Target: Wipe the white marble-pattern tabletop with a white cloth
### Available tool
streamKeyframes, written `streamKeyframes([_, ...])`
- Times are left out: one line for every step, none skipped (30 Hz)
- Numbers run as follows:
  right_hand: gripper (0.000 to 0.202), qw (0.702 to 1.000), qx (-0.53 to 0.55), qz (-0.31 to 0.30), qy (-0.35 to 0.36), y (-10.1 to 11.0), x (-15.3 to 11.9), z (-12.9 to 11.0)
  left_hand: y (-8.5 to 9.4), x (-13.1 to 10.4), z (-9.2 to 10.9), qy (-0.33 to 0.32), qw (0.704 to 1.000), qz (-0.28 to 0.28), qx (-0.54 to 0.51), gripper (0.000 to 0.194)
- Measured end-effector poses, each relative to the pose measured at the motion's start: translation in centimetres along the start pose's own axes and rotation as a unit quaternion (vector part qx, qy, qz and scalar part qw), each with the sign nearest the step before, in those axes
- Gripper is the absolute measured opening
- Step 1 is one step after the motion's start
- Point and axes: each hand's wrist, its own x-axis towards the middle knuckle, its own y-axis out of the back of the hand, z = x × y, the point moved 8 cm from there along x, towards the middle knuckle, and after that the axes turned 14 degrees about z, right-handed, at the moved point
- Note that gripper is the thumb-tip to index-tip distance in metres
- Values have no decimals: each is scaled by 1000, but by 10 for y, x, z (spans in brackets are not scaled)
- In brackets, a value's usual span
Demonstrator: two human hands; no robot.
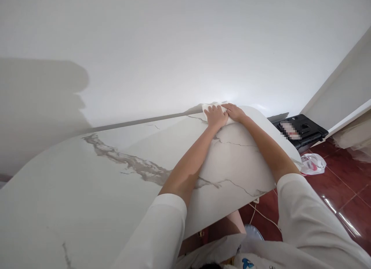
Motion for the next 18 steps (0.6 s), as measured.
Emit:
streamKeyframes([57, 1000, -2, -1, 1, 0, -2, 0, 1, -2, 1, 0, 1000, 0, 0, 48])
streamKeyframes([57, 1000, -4, -3, 2, 1, -5, 0, 2, -5, 2, -1, 1000, 1, 0, 48])
streamKeyframes([57, 1000, -4, -5, 3, 2, -9, 0, 3, -8, 4, -3, 1000, 2, 1, 49])
streamKeyframes([57, 1000, -5, -7, 2, 4, -13, 0, 4, -12, 6, -5, 1000, 3, 2, 49])
streamKeyframes([57, 1000, -5, -9, 1, 5, -18, 1, 5, -16, 9, -9, 1000, 5, 2, 49])
streamKeyframes([58, 1000, -4, -11, -1, 8, -23, 2, 6, -20, 12, -11, 1000, 6, 1, 49])
streamKeyframes([58, 1000, -3, -13, -4, 10, -29, 3, 8, -25, 15, -13, 1000, 7, -1, 49])
streamKeyframes([58, 1000, -2, -14, -6, 13, -34, 4, 9, -30, 19, -15, 1000, 9, -3, 50])
streamKeyframes([58, 1000, -1, -14, -9, 16, -40, 5, 11, -35, 22, -16, 1000, 10, -5, 50])
streamKeyframes([57, 1000, 1, -13, -10, 19, -46, 5, 13, -40, 25, -16, 1000, 10, -7, 50])
streamKeyframes([57, 1000, 4, -11, -11, 23, -52, 5, 14, -45, 29, -16, 1000, 9, -9, 50])
streamKeyframes([56, 1000, 5, -9, -11, 27, -59, 4, 16, -51, 32, -16, 1000, 5, -11, 51])
streamKeyframes([56, 1000, 5, -8, -11, 30, -65, 4, 17, -56, 35, -16, 1000, 1, -13, 52])
streamKeyframes([56, 1000, 4, -7, -11, 33, -71, 3, 18, -61, 37, -14, 1000, -4, -14, 52])
streamKeyframes([56, 1000, 1, -7, -11, 36, -76, 2, 20, -66, 40, -13, 1000, -8, -15, 53])
streamKeyframes([57, 1000, -2, -8, -11, 39, -82, 1, 21, -70, 43, -12, 1000, -11, -16, 53])
streamKeyframes([57, 1000, -4, -9, -10, 42, -88, 0, 23, -75, 45, -12, 1000, -12, -16, 53])
streamKeyframes([57, 1000, -4, -8, -8, 45, -94, -2, 26, -80, 47, -12, 1000, -13, -15, 54])
